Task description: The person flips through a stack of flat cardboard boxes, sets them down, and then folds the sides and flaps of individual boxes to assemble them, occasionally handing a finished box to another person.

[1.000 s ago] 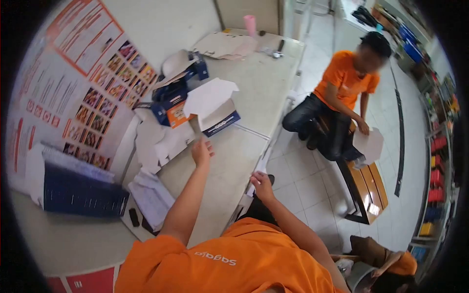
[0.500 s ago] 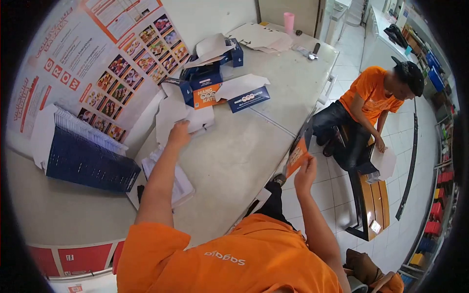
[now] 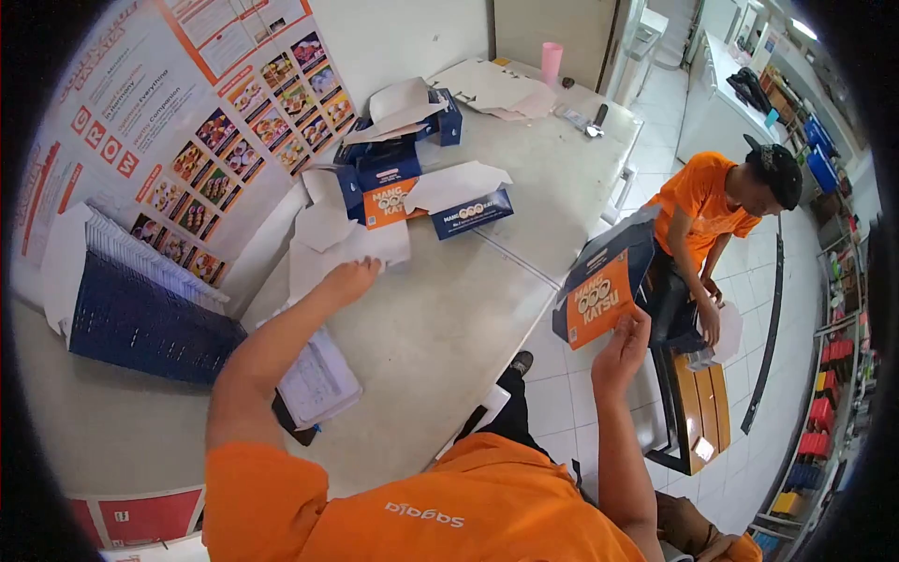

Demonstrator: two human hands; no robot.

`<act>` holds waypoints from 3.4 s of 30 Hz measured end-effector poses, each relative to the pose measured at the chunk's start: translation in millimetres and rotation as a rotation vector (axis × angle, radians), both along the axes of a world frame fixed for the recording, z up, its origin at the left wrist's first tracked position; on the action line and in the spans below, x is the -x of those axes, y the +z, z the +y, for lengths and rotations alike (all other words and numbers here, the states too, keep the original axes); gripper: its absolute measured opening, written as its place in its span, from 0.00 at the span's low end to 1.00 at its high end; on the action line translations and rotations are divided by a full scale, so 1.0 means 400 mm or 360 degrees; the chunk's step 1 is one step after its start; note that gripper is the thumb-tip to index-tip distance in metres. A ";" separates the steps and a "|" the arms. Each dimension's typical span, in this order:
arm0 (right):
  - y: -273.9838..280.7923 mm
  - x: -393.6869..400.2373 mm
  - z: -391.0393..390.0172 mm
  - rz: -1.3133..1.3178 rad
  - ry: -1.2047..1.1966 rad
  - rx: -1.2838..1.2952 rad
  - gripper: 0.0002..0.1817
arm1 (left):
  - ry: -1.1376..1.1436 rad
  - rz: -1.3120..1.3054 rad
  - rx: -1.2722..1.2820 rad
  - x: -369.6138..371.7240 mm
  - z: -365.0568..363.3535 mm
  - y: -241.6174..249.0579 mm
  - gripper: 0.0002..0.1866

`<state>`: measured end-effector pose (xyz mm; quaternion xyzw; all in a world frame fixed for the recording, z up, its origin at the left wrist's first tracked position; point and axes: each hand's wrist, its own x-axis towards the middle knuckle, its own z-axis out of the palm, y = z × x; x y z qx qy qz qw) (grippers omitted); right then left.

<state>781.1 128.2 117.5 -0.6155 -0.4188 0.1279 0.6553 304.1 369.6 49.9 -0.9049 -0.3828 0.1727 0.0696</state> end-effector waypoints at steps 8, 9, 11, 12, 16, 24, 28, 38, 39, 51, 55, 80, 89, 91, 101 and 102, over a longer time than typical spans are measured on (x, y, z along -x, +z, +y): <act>0.205 0.151 0.051 -0.1128 0.0959 -0.0361 0.17 | -0.0460 -0.0277 0.0182 -0.240 -0.371 0.067 0.19; 0.200 0.189 0.059 -0.1269 0.1057 -0.0398 0.16 | -0.0481 -0.0271 0.0182 -0.271 -0.404 0.034 0.19; 0.132 0.262 0.064 -0.1388 0.1173 -0.0332 0.17 | -0.0170 -0.0876 0.0080 -0.310 -0.454 -0.042 0.14; 0.091 0.280 0.071 -0.1432 0.1265 -0.0279 0.18 | -0.0199 -0.0873 0.0084 -0.317 -0.474 -0.032 0.14; -0.078 0.312 0.134 -0.1647 0.1336 0.0024 0.18 | -0.0073 -0.0698 0.0446 -0.335 -0.558 0.075 0.10; 0.161 0.186 -0.128 -0.0220 0.0632 -0.0380 0.16 | 0.0640 -0.1543 0.0429 -0.402 -0.584 0.518 0.08; 0.285 0.193 -0.235 -0.0699 0.0958 -0.0387 0.15 | 0.0742 -0.2964 0.1143 -0.544 -0.589 0.483 0.11; 0.192 0.053 -0.332 -0.0592 -0.0021 -0.0441 0.17 | 0.0679 -0.3026 0.1784 -0.836 -0.749 0.398 0.12; 0.196 0.022 -0.353 -0.0816 0.0011 -0.0413 0.14 | 0.0489 -0.2853 0.1692 -0.821 -0.725 0.335 0.12; 0.171 -0.043 -0.478 -0.0563 -0.0203 0.0214 0.30 | 0.0438 -0.2315 0.2389 -0.944 -0.795 0.364 0.06; 0.212 -0.103 -0.571 -0.0684 -0.0130 -0.0143 0.44 | -0.0121 -0.1141 0.2238 -0.900 -0.700 0.349 0.14; 0.166 0.056 -0.762 0.0361 0.0580 0.0823 0.13 | -0.0433 -0.1208 0.1913 -0.776 -0.853 0.376 0.10; 0.053 0.068 -0.739 -0.0299 -0.0486 0.0535 0.19 | -0.0846 -0.1260 0.1587 -0.815 -0.851 0.415 0.08; 0.083 0.024 -0.728 -0.0398 -0.1091 0.0458 0.18 | -0.1069 -0.1374 0.1313 -0.838 -0.855 0.441 0.09; 0.230 -0.034 -0.843 -0.0341 -0.0304 0.0105 0.25 | -0.0520 -0.0980 0.2549 -0.891 -0.919 0.387 0.25; 0.253 -0.006 -0.846 -0.0477 -0.0109 0.0180 0.26 | -0.0520 -0.0951 0.2565 -0.899 -0.912 0.394 0.25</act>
